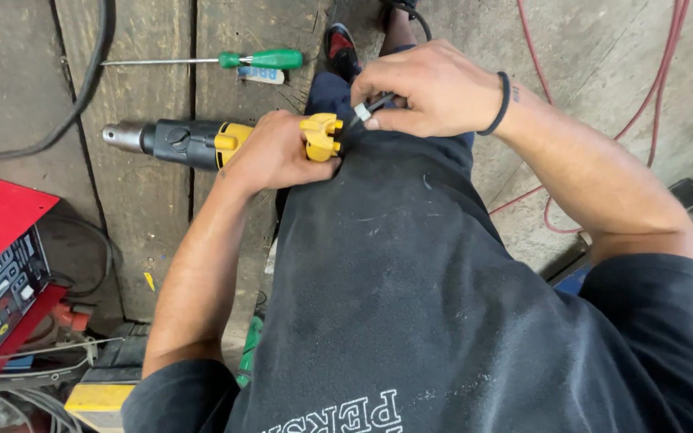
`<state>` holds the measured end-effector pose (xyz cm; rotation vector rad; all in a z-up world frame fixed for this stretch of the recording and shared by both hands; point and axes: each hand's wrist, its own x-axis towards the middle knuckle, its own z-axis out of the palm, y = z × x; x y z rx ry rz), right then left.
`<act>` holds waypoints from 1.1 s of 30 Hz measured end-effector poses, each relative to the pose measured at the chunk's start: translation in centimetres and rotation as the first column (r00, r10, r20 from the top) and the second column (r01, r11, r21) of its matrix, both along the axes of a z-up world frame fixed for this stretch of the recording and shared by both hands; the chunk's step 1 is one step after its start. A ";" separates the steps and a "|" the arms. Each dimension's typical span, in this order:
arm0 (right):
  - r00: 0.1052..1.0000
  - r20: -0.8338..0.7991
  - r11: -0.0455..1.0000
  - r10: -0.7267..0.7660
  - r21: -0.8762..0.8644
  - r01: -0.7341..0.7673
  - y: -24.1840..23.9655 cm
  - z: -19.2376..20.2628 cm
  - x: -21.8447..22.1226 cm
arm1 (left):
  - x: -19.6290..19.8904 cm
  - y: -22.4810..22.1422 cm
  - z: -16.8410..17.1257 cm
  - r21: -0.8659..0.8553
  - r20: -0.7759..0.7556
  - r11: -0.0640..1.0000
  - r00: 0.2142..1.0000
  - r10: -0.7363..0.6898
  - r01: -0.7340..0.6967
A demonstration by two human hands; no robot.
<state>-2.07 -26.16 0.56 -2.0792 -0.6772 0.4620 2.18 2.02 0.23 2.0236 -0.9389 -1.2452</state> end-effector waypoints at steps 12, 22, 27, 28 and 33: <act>0.961 0.258 0.961 -0.094 -0.230 0.155 0.7 3.5 0.2 | 1.4 -1.7 -0.2 0.146 -0.088 0.989 0.996 0.036 -0.022; 0.952 0.152 0.959 -0.264 -0.061 0.276 2.2 3.5 -0.5 | 2.1 -2.3 -0.1 0.184 -0.095 0.983 0.995 0.003 0.015; 0.940 0.116 0.935 -0.321 -0.120 0.334 2.9 4.3 -0.3 | 3.1 -2.0 -1.1 0.181 -0.212 0.977 0.975 -0.073 0.112; 0.942 0.118 0.936 -0.316 -0.124 0.329 3.1 4.5 -0.4 | 3.2 -2.1 -1.4 0.177 -0.211 0.978 0.975 -0.068 0.106; 0.952 0.129 0.958 -0.278 -0.036 0.285 3.0 4.4 -0.1 | 3.6 -2.1 -1.0 0.148 -0.319 0.971 0.938 -0.135 0.190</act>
